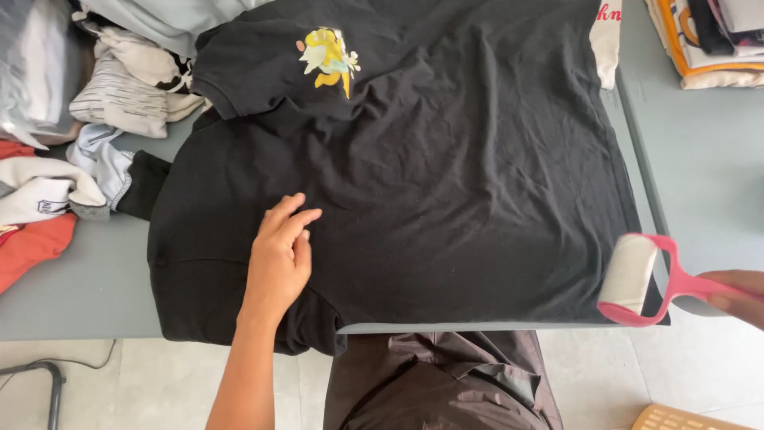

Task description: Using a lint roller and a scouring pad to remove lint and debris from a black t-shirt laid flat on a table.

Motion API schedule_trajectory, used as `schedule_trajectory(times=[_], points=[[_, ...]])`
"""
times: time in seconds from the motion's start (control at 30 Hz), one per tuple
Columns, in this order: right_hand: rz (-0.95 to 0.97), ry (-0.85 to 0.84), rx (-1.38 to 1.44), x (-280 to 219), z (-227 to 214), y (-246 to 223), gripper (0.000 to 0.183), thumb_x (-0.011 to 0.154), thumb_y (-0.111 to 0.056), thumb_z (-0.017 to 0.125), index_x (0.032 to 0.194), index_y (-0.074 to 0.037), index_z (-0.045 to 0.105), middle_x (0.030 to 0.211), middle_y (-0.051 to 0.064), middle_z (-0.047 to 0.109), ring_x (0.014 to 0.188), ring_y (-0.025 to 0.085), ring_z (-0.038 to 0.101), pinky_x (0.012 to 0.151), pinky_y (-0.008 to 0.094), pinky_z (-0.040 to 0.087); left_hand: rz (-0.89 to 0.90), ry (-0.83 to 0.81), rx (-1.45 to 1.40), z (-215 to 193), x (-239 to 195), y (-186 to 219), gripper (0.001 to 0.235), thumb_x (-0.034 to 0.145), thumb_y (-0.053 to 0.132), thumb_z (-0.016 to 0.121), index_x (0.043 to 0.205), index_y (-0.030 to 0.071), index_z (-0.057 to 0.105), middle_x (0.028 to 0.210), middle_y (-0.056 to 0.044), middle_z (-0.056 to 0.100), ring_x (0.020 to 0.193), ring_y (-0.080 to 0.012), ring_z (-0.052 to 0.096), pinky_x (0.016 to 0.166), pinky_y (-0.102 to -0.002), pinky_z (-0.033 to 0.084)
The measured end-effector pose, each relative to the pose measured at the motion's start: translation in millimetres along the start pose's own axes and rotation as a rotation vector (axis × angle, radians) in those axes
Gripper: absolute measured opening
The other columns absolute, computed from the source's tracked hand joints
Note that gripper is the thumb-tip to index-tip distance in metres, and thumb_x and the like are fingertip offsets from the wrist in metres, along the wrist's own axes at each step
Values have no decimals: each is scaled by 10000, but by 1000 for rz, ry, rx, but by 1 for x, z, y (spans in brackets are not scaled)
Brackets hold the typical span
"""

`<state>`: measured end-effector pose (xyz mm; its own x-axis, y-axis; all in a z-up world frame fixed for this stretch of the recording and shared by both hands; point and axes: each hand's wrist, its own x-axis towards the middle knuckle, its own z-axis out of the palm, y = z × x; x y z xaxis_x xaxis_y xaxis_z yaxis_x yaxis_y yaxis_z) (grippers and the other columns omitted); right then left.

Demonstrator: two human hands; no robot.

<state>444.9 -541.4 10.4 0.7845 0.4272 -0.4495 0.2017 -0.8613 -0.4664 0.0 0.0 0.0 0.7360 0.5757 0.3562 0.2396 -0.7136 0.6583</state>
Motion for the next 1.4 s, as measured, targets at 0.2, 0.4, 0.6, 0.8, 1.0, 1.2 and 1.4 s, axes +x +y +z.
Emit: schedule_trajectory(times=[0.2,0.4,0.6,0.8,1.0,1.2,1.4], points=[[-466,-139,-111,-58,61,-181,470,849,-329,691,1305,-271,790,780,-55,846,591,113,622,603,263,536,120,-132,-56,13,27,38,273,1002,8,545,1227,48,694,1444,-166,573,1307,-322,578,1103,-431,481],[-1218,-168,139,-106,167,-351,309,961,-56,609,1228,83,679,1042,286,770,915,455,761,713,516,627,102,-220,144,43,32,-23,332,1048,189,533,1363,183,639,1533,-117,505,1494,-342,387,1242,-530,252],[-941,-105,-105,-117,212,-305,475,997,-307,534,1455,-180,529,1053,84,740,773,365,719,622,482,534,172,-140,89,37,30,-12,306,1037,23,516,1311,66,646,1491,-159,536,1464,-346,435,1231,-531,315],[-852,-13,-173,-141,188,-266,489,963,-315,572,1438,-199,561,860,24,725,659,272,739,615,427,541,157,-147,93,37,33,-6,294,1029,7,513,1288,55,642,1468,-166,536,1461,-350,423,1239,-535,291],[-920,23,-168,-129,225,-335,442,994,-296,562,1415,-164,540,871,94,709,692,370,704,575,511,539,263,-79,66,38,34,-16,290,1013,50,536,1272,70,667,1457,-173,578,1408,-369,501,1202,-510,339],[-866,49,-131,-142,192,-273,379,996,-319,556,1361,-220,589,821,67,703,660,364,686,581,502,517,169,-116,67,34,31,-6,292,1034,47,514,1283,52,666,1477,-142,566,1436,-345,472,1230,-509,327],[-160,-201,-345,-174,98,-141,532,841,-508,640,1358,-628,621,1308,-298,790,1074,17,864,915,255,645,143,-160,25,29,34,-1,289,1042,65,517,1290,28,660,1501,-182,530,1469,-361,423,1242,-523,295]])
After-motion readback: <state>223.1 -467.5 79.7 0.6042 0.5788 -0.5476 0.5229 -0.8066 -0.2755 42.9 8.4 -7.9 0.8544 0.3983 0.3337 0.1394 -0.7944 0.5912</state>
